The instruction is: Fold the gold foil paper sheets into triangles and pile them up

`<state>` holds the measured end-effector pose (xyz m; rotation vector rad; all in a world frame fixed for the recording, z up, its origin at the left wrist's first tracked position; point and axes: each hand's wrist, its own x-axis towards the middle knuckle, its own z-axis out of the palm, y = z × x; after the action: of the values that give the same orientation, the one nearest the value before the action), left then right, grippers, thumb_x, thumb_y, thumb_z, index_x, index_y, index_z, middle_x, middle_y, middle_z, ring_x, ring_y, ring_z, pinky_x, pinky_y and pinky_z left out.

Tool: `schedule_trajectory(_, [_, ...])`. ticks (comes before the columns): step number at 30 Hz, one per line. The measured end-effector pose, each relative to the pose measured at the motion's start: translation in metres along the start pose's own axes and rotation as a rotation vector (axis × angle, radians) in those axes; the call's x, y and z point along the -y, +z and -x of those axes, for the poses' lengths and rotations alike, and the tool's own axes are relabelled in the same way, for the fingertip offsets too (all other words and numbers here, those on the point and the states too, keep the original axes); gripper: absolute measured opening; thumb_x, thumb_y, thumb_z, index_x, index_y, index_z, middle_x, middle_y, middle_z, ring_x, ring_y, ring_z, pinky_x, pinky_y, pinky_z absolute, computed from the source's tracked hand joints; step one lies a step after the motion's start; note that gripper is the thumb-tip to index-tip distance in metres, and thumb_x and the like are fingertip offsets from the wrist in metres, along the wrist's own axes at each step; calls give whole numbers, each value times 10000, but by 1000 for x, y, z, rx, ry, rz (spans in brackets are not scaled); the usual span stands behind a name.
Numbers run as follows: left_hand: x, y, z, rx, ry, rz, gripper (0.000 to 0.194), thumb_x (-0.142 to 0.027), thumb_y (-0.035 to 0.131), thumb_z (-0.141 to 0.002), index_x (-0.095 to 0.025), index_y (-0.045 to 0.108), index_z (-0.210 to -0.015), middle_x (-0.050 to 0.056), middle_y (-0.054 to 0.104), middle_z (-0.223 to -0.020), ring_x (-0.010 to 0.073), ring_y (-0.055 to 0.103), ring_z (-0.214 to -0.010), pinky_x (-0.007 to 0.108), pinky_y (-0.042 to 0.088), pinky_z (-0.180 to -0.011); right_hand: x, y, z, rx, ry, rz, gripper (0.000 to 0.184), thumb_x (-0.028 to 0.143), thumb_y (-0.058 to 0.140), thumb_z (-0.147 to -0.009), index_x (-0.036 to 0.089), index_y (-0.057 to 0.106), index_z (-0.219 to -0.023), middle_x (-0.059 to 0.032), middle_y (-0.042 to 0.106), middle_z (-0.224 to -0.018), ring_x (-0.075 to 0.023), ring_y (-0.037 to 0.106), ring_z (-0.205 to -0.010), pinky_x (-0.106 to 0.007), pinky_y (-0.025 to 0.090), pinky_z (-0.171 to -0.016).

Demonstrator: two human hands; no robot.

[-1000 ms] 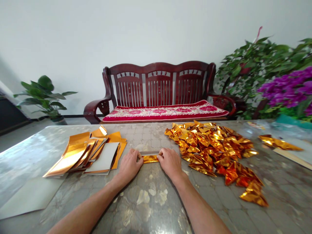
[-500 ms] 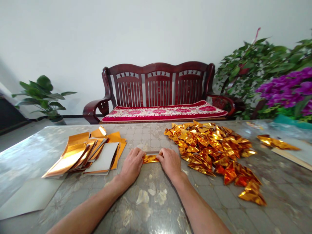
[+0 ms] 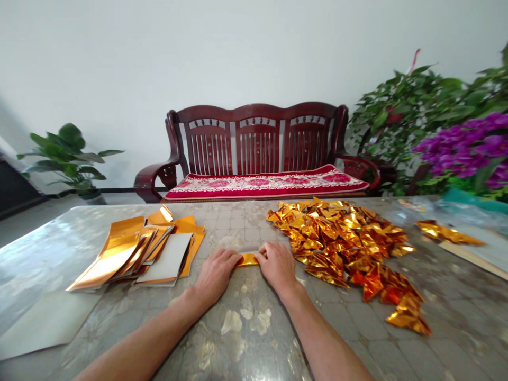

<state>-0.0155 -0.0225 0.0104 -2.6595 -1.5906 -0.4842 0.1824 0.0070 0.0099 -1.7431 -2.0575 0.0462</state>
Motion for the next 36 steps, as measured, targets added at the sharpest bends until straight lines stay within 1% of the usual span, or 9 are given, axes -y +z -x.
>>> schedule_trajectory(6, [-2,0,1,21,19,-30,259,-188,491,-951,-266,582,-1181,40,632,-1095,214,546,-1008,330,457,-888,0,-1,0,17,-55,-71,107,317,624,-858,239,674,-804,0,711,-867,-183,601,-843,-290,365,-740])
schedule_trajectory(9, [-3,-1,1,26,22,-53,314,-197,483,-955,-281,537,-1253,44,621,-1126,218,543,-1017,334,460,-887,-1,-1,0,12,-92,-84,106,306,615,-871,242,677,-815,0,706,-866,-184,600,-861,-285,364,-759])
schedule_trajectory(12, [-5,-3,2,15,33,-88,374,-200,464,-960,-311,490,-1317,47,598,-1183,225,541,-1006,348,469,-866,-1,-1,0,16,-127,-74,118,303,605,-884,243,682,-817,-8,694,-868,-184,596,-876,-281,362,-771])
schedule_trajectory(17, [-7,-6,3,22,68,-111,393,-205,447,-962,-340,478,-1330,51,582,-1193,233,534,-1008,360,472,-850,0,-2,0,29,-141,-15,142,316,595,-898,239,690,-826,-23,684,-866,-188,589,-879,-285,354,-765])
schedule_trajectory(22, [-10,-5,4,56,73,-195,335,-190,449,-952,-268,524,-1269,63,594,-1143,240,539,-980,375,477,-832,1,-1,0,13,-135,3,158,313,583,-903,243,698,-820,-20,687,-851,-188,589,-866,-290,352,-754])
schedule_trajectory(25, [-11,-3,5,54,90,-227,322,-185,453,-949,-218,528,-1261,74,600,-1133,248,536,-990,385,480,-845,1,-1,0,4,-107,-38,143,270,584,-888,238,697,-808,-13,697,-845,-183,600,-861,-286,361,-751])
schedule_trajectory(29, [-11,-1,4,60,100,-233,321,-185,463,-946,-195,531,-1260,80,605,-1136,252,534,-1012,382,479,-858,2,-3,1,-29,-88,-74,107,207,591,-854,229,692,-823,-5,706,-846,-175,604,-843,-282,374,-756])
schedule_trajectory(33, [-11,0,4,68,100,-234,329,-172,455,-945,-191,528,-1265,83,611,-1126,248,543,-1001,383,482,-842,3,-5,4,-103,-196,-33,117,196,607,-847,224,708,-795,-21,694,-838,-185,575,-872,-291,373,-797])
schedule_trajectory(36, [-11,0,4,65,104,-222,320,-161,460,-938,-192,537,-1246,84,614,-1113,247,544,-997,382,482,-837,3,-5,5,-109,-311,-22,129,209,621,-859,226,726,-787,-28,683,-825,-183,552,-867,-296,370,-801])
